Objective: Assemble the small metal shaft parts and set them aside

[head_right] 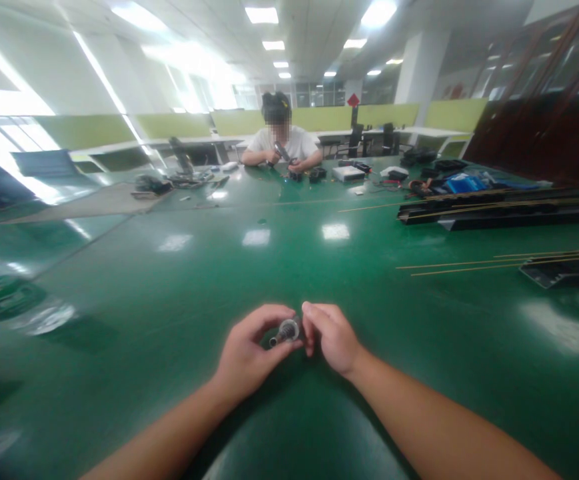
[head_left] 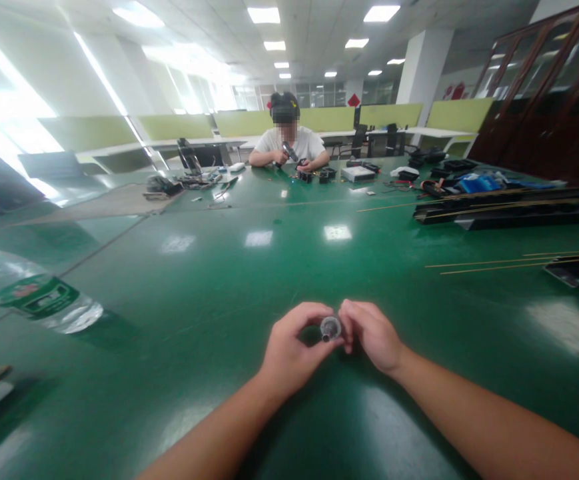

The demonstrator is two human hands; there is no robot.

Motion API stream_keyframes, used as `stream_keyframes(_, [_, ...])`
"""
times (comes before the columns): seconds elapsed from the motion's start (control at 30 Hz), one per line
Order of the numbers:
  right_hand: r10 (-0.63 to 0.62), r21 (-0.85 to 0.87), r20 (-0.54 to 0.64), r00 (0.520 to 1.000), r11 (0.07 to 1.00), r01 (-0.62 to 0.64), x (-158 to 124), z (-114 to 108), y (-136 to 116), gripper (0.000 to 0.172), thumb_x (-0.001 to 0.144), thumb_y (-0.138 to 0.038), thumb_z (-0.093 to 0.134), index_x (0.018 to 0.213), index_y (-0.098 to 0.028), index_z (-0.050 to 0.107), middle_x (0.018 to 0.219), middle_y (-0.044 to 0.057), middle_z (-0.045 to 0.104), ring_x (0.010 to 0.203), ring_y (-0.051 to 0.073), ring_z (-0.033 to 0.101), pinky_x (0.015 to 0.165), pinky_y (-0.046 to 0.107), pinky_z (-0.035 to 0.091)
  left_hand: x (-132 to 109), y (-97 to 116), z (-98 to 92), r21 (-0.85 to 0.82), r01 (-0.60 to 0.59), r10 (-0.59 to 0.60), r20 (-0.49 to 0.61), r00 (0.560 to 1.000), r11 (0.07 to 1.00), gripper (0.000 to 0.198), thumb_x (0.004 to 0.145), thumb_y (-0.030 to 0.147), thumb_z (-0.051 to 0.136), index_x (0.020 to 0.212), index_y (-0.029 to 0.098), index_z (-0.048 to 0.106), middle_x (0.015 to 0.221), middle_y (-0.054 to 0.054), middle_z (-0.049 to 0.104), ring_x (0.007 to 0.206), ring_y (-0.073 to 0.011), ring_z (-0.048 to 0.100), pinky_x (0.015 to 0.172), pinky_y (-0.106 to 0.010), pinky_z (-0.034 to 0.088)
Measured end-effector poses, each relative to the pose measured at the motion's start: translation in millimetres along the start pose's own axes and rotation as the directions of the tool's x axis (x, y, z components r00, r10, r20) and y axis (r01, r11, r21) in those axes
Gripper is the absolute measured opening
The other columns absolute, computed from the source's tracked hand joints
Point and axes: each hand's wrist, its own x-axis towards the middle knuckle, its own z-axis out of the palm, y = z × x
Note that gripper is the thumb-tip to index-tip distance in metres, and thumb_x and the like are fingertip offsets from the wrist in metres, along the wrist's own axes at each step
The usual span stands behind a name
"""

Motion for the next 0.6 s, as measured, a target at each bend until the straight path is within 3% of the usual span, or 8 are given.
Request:
stream_keyframes(0.2, [0.015,-0.001,0.005,1.0,1.0,-0.015,-0.2,-0.6,1.8,0.054,0.094,-0.055,0.051,0.053,-0.019,0.054,0.048,-0.001,0.052,0.045,0.014,0.052,0.053,0.028,0.041,-1.3,0.5,-0.4,0.059,-0.105,0.105,0.008,0.994,0.993,0.02,0.08,0.012,0.071,0.098,0.021,0.069,0.102,-0.006,0.071,0.098,-0.0181,0.067,0.091,-0.032,0.055])
stream_keyframes(0.6, [0.063,0.009,0.0,0.998,0.998,-0.063,2.2,0.1,3.1,0.057,0.092,-0.061,0.052,0.053,-0.019,0.054,0.047,-0.002,0.052,0.043,0.013,0.051,0.049,0.026,0.041,-2.2,-0.9,-1.4,0.084,-0.116,0.114,0.03,0.993,0.99,0.027,0.08,0.01,0.069,0.104,0.023,0.069,0.105,-0.005,0.07,0.099,-0.0176,0.066,0.09,-0.031,0.055])
